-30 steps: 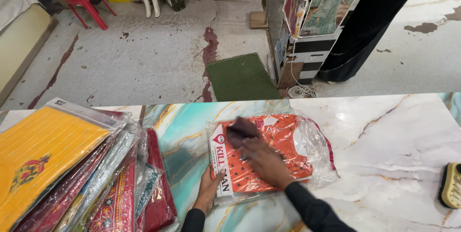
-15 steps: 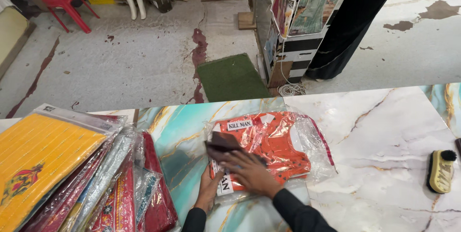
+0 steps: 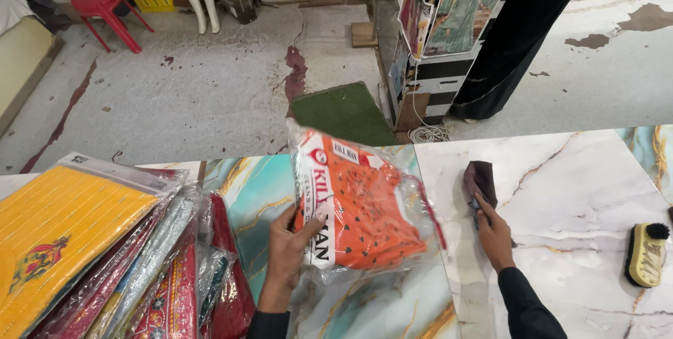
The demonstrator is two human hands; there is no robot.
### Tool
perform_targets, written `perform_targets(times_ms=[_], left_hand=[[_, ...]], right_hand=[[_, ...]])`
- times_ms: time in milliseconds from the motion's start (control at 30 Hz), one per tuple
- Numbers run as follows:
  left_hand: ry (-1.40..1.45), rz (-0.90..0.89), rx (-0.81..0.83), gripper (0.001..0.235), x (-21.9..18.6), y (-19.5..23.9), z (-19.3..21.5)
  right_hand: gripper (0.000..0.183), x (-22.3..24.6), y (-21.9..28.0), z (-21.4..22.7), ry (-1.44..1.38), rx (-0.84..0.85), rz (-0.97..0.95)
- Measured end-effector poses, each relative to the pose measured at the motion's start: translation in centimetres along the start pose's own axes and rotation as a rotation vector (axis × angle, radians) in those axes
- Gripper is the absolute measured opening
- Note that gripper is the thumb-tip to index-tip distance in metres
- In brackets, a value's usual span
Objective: The person wipes the plastic-wrapped surfaces of several folded garments on a marble-patterned counter using a dark cloth. They handle each item one at a time, wiping the top and sides, then move it to a growing stack on the right. The sequence includes orange, yellow, maroon, red, blue, silver, green, and pink garments.
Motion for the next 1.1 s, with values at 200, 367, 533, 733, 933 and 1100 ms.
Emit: perform_targets(times_ms=[200, 367, 533, 733, 933, 1100], left_hand=[[-0.870, -0.100, 0.066, 0.056, -9.7, 2.9, -13.6], [-0.715, -0.235, 0.471, 0.061, -1.8, 2.6, -24.8], [-0.977, -0.368, 0.423, 0.052, 10.1, -3.9, -18.6], [-1.436, -0.302, 0.464, 0.061, 19.9, -2.1, -4.3], [-1.489, -0.285, 0.258, 0.072, 20.9, -2.2, -0.3], [-1.353, -0.283, 0.306, 0.078, 19.4, -0.2, 2.6]], right_hand=[[0.043, -2.9, -0.4, 1.8, -0.794, -0.099, -0.442], [0.044, -0.3, -1.0, 3.6, -1.028, -0.083, -0.348], [0.044, -0.8, -1.7, 7.1, -0.946, -0.117, -0.346], [0.043, 2.4, -2.6, 1.8, -0.295, -0.076, -0.028], [0.054, 14.4, 8.9, -20.6, 0.553, 0.316, 0.627], [0.054, 11.0, 5.9, -16.0, 0.687, 0.540, 0.643]])
Point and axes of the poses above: each hand's wrist, its own y-axis away from the middle knuckle, its own z-axis out of the back of the hand, x = y × z, the point moved 9 cm from there along -y, towards the middle knuckle, and after that the axes turned 4 degrees about y, right-handed, at the moved point
